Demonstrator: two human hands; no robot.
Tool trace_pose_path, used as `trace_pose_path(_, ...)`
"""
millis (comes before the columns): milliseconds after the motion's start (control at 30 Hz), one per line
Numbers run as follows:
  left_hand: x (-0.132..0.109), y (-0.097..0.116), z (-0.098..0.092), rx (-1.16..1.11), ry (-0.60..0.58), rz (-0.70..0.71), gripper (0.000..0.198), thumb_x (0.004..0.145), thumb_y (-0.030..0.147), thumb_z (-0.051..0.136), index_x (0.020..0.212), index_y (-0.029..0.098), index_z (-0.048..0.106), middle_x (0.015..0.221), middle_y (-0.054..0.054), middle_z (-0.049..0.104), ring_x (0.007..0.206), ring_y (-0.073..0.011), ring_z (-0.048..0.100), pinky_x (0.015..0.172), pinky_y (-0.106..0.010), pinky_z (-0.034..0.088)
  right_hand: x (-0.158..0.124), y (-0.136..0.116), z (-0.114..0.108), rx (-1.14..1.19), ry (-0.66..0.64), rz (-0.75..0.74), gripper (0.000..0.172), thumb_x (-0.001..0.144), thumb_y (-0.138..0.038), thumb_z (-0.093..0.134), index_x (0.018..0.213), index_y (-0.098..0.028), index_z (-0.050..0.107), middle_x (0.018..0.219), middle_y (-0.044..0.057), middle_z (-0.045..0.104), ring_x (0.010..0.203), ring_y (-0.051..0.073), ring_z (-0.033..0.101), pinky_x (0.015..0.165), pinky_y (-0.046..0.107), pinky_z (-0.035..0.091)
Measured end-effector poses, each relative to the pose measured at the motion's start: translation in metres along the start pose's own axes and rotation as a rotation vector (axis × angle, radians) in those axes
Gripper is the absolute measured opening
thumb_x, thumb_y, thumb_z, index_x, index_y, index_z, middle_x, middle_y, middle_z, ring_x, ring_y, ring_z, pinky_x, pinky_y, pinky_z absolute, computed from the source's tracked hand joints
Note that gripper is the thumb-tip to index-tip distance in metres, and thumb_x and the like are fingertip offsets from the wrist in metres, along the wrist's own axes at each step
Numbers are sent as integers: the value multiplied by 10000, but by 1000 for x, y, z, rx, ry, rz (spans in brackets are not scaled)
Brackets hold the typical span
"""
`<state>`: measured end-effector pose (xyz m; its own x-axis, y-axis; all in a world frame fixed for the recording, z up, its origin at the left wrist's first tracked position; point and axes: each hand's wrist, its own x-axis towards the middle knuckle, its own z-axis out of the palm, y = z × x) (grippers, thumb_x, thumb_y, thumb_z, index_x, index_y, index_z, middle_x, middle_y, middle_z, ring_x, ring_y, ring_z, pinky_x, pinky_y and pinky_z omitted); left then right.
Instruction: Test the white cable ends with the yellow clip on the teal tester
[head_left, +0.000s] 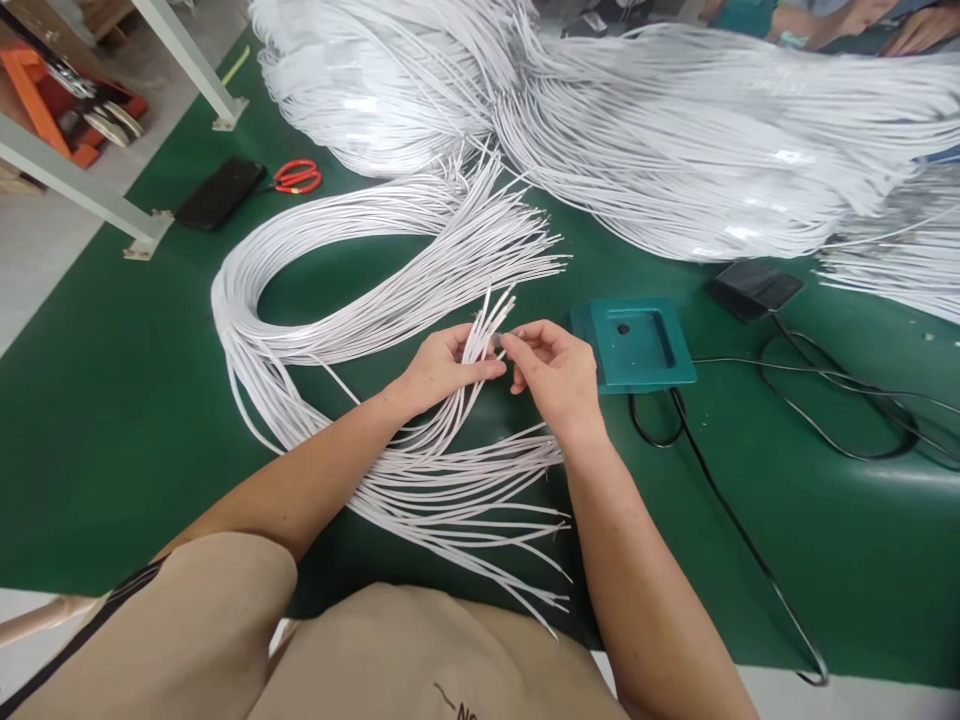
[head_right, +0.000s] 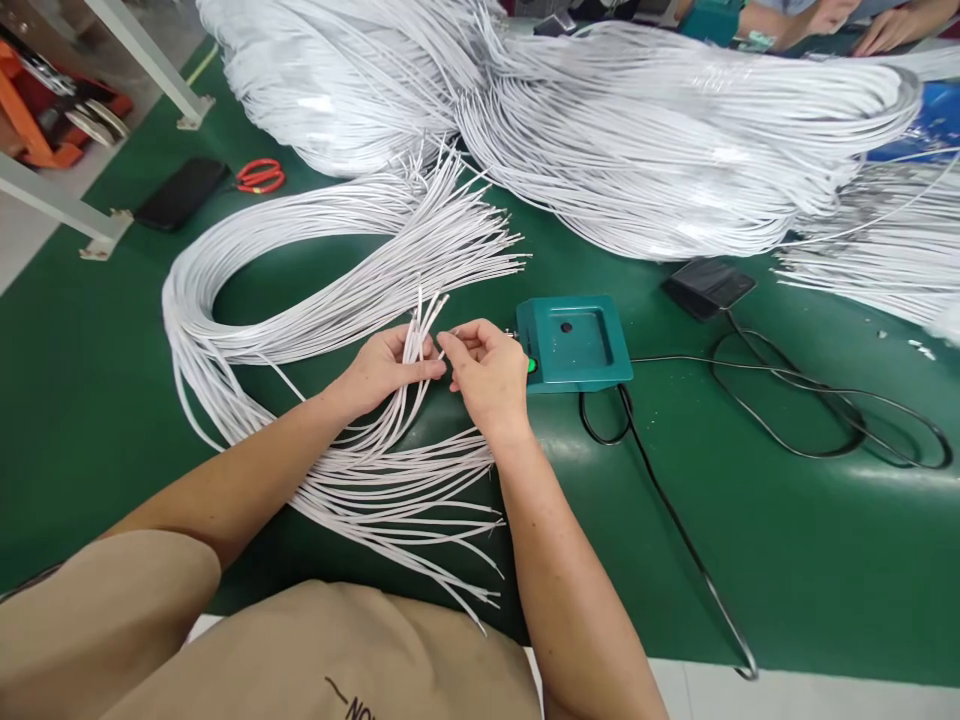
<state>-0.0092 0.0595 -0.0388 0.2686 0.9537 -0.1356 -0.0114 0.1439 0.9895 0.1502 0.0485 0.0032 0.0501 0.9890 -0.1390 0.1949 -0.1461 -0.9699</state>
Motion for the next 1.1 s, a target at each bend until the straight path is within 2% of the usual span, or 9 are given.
trace_pose_path(100, -2, 1, 5, 2, 28, 31, 324, 669, 352, 792, 714, 149, 543, 691, 39, 552, 648, -80, 501, 672, -236, 421, -3, -2, 2, 66, 12, 8, 202, 734, -343, 694, 718, -150, 637, 515, -53, 543, 421, 65, 448, 428, 203, 412)
trace_pose_path(233, -3, 1, 7, -67, 54, 47, 332, 686, 338, 782, 709, 150, 509, 697, 40, 551, 677, -81, 521, 696, -241, 434, -3, 2, 2, 151, -41, -12, 156, 751, -305, 683, 757, -149, 694, 493, -55, 523, 442, 71, 454, 479, 224, 411)
trace_pose_path(333, -4, 2, 7, -69, 75, 47, 322, 687, 332, 782, 747, 153, 521, 719, 31, 587, 695, -91, 562, 701, -246, 449, 1, 9, 3, 323, -105, 15, 147, 752, -293, 683, 792, -156, 718, 566, -34, 560, 484, 71, 454, 501, 232, 406)
trace_pose_path(433, -5, 1, 8, -96, 77, 65, 331, 694, 328, 776, 741, 158, 496, 717, 29, 599, 693, -98, 597, 691, -246, 467, 3, 12, 6, 512, -142, 126, 140, 713, -287, 716, 746, -151, 705, 607, -27, 548, 459, 44, 347, 429, 216, 318)
trace_pose_path(567, -5, 0, 9, -144, 31, 88, 317, 723, 307, 752, 773, 169, 471, 732, 10, 649, 676, -110, 631, 688, -261, 492, 3, 9, 7, 635, -193, 243, 145, 703, -237, 687, 608, -145, 628, 520, -71, 373, 419, 29, 193, 381, 212, 207)
trace_pose_path(700, -5, -1, 10, -106, -34, 112, 261, 777, 290, 698, 784, 169, 467, 763, -18, 680, 668, -116, 639, 693, -280, 512, 3, 6, 4, 606, -170, 228, 267, 781, -399, 646, 753, -137, 690, 521, -74, 312, 426, 44, 216, 388, 213, 233)
trace_pose_path(767, -5, -1, 11, -69, -35, 106, 254, 772, 282, 700, 777, 169, 472, 745, -14, 670, 678, -123, 642, 705, -290, 518, 4, 6, 4, 576, -182, 222, 330, 771, -468, 661, 740, -140, 682, 516, -72, 302, 431, 53, 268, 390, 213, 237)
trace_pose_path(867, -5, -2, 11, -11, -5, 90, 256, 754, 276, 717, 777, 167, 487, 722, -2, 654, 690, -130, 648, 701, -284, 512, 3, 8, 4, 562, -235, 249, 332, 721, -464, 726, 655, -153, 631, 504, -72, 286, 458, 67, 339, 397, 207, 232)
trace_pose_path(1100, -4, -5, 7, -45, 20, 113, 232, 770, 288, 706, 811, 160, 517, 765, -8, 668, 695, -120, 651, 667, -257, 507, 0, 9, 1, 642, -268, 276, 280, 706, -397, 763, 684, -157, 620, 607, -57, 442, 483, 43, 284, 454, 206, 316)
